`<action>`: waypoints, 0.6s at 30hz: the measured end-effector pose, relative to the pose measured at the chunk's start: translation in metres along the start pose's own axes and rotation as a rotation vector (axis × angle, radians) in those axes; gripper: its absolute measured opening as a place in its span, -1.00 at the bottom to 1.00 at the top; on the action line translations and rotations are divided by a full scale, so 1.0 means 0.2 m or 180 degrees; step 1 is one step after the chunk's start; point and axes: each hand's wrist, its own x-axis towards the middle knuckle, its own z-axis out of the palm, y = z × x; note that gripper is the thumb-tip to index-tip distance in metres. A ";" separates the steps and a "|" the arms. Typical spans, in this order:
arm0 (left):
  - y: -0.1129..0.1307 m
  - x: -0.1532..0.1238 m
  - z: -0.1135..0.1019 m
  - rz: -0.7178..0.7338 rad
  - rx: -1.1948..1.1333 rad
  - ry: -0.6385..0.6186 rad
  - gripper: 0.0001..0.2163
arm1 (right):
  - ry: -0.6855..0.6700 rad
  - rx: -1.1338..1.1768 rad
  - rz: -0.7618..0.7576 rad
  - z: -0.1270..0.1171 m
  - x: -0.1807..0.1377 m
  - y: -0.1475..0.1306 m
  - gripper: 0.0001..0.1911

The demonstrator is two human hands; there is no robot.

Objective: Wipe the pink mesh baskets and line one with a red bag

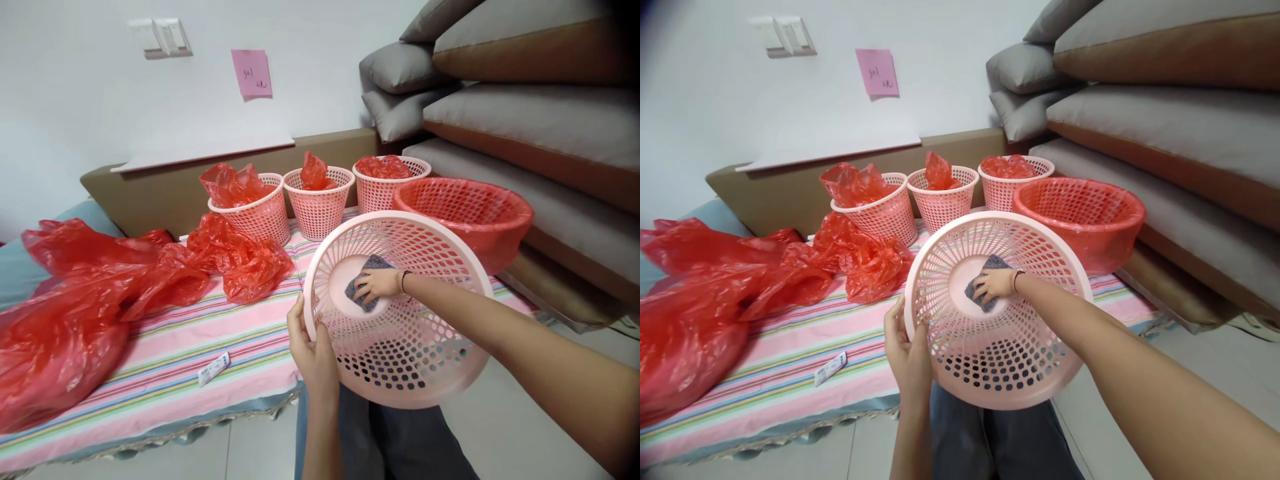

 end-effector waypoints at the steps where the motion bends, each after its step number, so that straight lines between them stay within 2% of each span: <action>1: 0.00 0.00 0.00 0.0027 0.0010 -0.0056 -0.60 | 0.0105 -0.0062 0.0206 -0.01 -0.01 0.00 -0.58; 4: 0.01 -0.01 0.03 0.0131 0.0094 -0.0335 -0.59 | 0.0506 -0.0244 0.0952 -0.02 0.03 -0.05 -0.45; 7: 0.02 -0.03 0.06 0.0226 0.0161 -0.0518 -0.57 | 0.0885 -0.0335 0.1653 0.02 0.14 -0.15 -0.35; 9: 0.02 -0.03 0.07 0.0274 0.0274 -0.0471 -0.54 | 0.0974 -0.0324 0.1825 0.05 0.22 -0.23 -0.30; 13: 0.00 -0.04 0.06 0.0365 0.0631 -0.0229 -0.48 | 0.0857 -0.0222 0.1634 0.10 0.31 -0.31 -0.27; 18: -0.03 -0.04 0.04 0.0457 0.0705 -0.0201 -0.54 | 0.1186 -0.0051 0.2615 0.08 0.30 -0.25 -0.28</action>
